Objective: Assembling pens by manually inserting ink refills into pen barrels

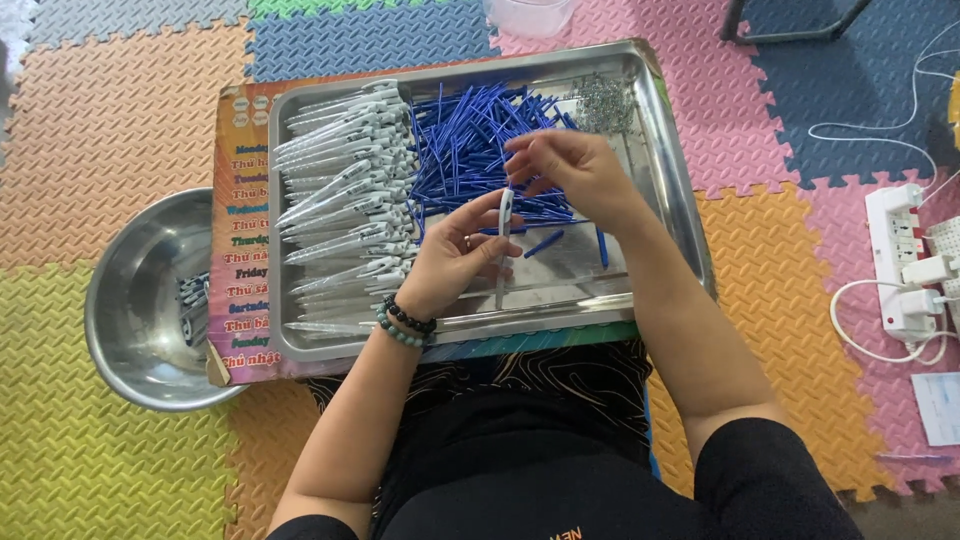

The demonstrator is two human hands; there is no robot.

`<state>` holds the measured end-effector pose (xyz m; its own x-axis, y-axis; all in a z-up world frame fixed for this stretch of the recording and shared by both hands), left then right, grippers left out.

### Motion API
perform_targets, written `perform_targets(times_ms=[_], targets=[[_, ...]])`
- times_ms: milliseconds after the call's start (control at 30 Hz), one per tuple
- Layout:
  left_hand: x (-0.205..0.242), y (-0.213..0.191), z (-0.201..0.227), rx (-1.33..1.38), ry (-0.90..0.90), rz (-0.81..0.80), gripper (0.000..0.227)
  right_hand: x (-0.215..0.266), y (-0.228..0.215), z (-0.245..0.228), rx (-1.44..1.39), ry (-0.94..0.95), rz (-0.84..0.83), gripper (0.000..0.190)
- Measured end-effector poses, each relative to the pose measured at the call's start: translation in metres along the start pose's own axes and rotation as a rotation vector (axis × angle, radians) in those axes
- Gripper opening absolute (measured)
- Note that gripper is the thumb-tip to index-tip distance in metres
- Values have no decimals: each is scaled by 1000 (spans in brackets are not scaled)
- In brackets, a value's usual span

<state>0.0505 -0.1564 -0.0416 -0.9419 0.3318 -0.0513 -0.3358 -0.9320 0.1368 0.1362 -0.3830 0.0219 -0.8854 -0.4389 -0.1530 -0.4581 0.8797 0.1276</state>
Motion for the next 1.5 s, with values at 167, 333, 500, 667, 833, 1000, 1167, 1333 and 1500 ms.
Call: perform_targets(times_ms=[167, 333, 500, 667, 833, 1000, 1167, 1333, 1500], targets=[[2, 3, 7, 10, 26, 58, 68, 12, -20, -8, 415, 114, -149, 9], [1, 0, 6, 45, 97, 109, 82, 13, -4, -10, 736, 493, -362, 20], [0, 2, 9, 67, 129, 96, 89, 10, -8, -3, 893, 442, -382, 17], [-2, -1, -3, 84, 107, 88, 85, 13, -14, -6, 460, 183, -209, 15], [-2, -2, -7, 108, 100, 93, 80, 9, -22, 5, 320, 1, 36, 11], [-3, -1, -2, 90, 69, 72, 79, 0, -23, -3, 12, -66, 154, 28], [3, 3, 14, -68, 40, 95, 67, 0, 14, -51, -27, -137, 47, 20], [2, 0, 5, -99, 63, 162, 58, -7, 15, -18, -78, -194, 90, 18], [0, 3, 3, -143, -56, 234, 47, -5, 19, 0, 54, -272, 70, 45]])
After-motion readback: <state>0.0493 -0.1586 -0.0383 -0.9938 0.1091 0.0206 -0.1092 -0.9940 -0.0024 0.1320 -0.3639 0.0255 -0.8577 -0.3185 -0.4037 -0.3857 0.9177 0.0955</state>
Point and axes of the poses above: each hand's wrist, its own x-axis away from the middle knuckle, its own y-axis out of the palm, z = x × y, the point moved 1 cm from there along -x, towards the middle knuckle, and after that the axes turned 10 degrees about -x, right-handed, at the moved point
